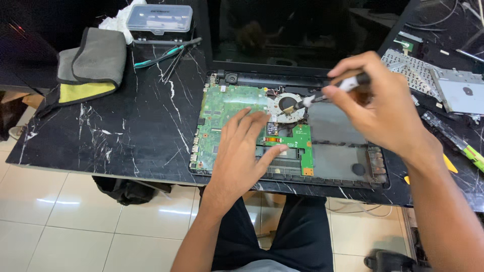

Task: The person uses a screwdriver to remove screws from a laptop's cooling fan and heatsink assembly. They carefully detach the fan from the motherboard and lift the entire cooling unit out of the laptop chassis.

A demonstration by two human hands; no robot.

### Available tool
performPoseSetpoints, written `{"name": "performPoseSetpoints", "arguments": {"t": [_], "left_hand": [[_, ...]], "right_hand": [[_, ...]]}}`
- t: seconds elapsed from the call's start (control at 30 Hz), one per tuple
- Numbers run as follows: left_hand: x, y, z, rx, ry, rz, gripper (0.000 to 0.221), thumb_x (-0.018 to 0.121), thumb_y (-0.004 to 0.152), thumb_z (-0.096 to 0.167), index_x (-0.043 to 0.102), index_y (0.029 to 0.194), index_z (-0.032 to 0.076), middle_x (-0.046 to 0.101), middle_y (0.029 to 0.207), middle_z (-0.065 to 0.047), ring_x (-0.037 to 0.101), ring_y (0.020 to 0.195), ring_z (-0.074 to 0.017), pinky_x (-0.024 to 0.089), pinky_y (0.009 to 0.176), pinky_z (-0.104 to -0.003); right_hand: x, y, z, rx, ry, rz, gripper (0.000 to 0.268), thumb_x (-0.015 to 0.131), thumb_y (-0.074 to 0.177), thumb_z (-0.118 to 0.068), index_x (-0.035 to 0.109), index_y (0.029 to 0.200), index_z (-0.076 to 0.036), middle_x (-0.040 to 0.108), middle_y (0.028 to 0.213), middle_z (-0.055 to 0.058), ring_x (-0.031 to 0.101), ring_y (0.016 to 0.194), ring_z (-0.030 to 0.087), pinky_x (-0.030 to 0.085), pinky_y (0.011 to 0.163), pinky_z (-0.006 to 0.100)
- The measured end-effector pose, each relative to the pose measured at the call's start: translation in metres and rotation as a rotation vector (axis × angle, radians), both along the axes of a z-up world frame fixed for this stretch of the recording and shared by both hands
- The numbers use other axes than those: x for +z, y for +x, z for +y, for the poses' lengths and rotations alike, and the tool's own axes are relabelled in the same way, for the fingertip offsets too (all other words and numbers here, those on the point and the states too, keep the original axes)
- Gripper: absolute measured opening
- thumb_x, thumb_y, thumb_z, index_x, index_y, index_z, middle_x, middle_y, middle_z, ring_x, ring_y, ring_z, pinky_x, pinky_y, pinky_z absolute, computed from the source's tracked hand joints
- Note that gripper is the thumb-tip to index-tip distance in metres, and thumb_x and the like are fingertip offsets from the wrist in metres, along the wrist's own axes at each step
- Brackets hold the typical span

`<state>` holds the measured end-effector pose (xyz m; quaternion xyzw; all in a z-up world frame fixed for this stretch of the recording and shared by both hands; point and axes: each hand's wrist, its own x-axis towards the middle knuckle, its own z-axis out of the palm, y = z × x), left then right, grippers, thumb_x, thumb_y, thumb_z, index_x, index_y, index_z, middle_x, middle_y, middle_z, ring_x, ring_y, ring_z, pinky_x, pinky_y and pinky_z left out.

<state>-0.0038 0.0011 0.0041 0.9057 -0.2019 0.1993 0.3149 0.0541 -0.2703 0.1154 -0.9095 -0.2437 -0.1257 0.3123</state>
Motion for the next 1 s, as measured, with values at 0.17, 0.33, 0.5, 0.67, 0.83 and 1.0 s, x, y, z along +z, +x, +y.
{"name": "performPoseSetpoints", "arguments": {"t": [0.17, 0.33, 0.5, 0.67, 0.83, 1.0], "left_hand": [[0.006, 0.000, -0.008, 0.013, -0.159, -0.097, 0.049, 0.071, 0.113, 0.042, 0.072, 0.146, 0.005, 0.077, 0.143, -0.013, 0.064, 0.142, -0.0360, 0.051, 0.118, -0.052], [0.021, -0.009, -0.025, 0.001, -0.539, -0.083, 0.019, 0.072, 0.114, 0.021, 0.078, 0.127, 0.009, 0.083, 0.121, -0.006, 0.079, 0.113, -0.0229, 0.062, 0.097, -0.037], [0.027, -0.014, -0.033, 0.019, -0.684, -0.091, 0.012, 0.074, 0.113, 0.011, 0.081, 0.120, 0.006, 0.083, 0.113, -0.008, 0.081, 0.103, -0.0202, 0.068, 0.096, -0.032], [0.023, -0.012, -0.033, 0.019, -0.671, -0.121, 0.010, 0.073, 0.114, 0.011, 0.081, 0.116, 0.005, 0.082, 0.110, -0.009, 0.078, 0.102, -0.0207, 0.065, 0.094, -0.033], [0.023, -0.007, -0.027, 0.062, -0.502, -0.348, 0.009, 0.063, 0.117, -0.007, 0.071, 0.118, -0.003, 0.075, 0.112, -0.016, 0.076, 0.105, -0.0307, 0.065, 0.096, -0.039], [0.030, -0.004, -0.032, 0.040, -0.239, -0.461, 0.005, 0.076, 0.112, -0.005, 0.077, 0.117, -0.005, 0.072, 0.123, -0.020, 0.077, 0.108, -0.0355, 0.066, 0.095, -0.046]], "right_hand": [[-0.020, -0.020, -0.013, -0.016, 0.337, -0.002, 0.021, 0.074, 0.125, 0.005, 0.057, 0.136, 0.005, 0.065, 0.102, 0.016, 0.064, 0.066, 0.020, 0.054, 0.060, 0.030], [-0.042, -0.033, -0.018, -0.161, 0.634, 0.073, 0.028, 0.071, 0.125, -0.022, 0.050, 0.126, -0.005, 0.069, 0.105, 0.015, 0.063, 0.054, 0.020, 0.042, 0.047, 0.028], [-0.061, -0.037, -0.017, -0.198, 0.768, 0.142, 0.030, 0.070, 0.123, -0.032, 0.047, 0.125, -0.012, 0.069, 0.108, 0.012, 0.055, 0.051, 0.018, 0.038, 0.052, 0.027], [-0.067, -0.038, -0.012, -0.183, 0.814, 0.175, 0.029, 0.070, 0.122, -0.033, 0.048, 0.123, -0.013, 0.071, 0.109, 0.013, 0.053, 0.050, 0.017, 0.039, 0.052, 0.027], [-0.068, -0.038, -0.006, -0.240, 0.765, 0.168, 0.030, 0.073, 0.121, -0.033, 0.050, 0.124, -0.014, 0.052, 0.067, 0.001, 0.053, 0.049, 0.013, 0.037, 0.050, 0.026], [-0.075, -0.034, 0.000, -0.150, 0.739, 0.133, 0.021, 0.072, 0.123, -0.014, 0.051, 0.122, -0.008, 0.056, 0.081, 0.006, 0.055, 0.053, 0.013, 0.042, 0.049, 0.026]]}}
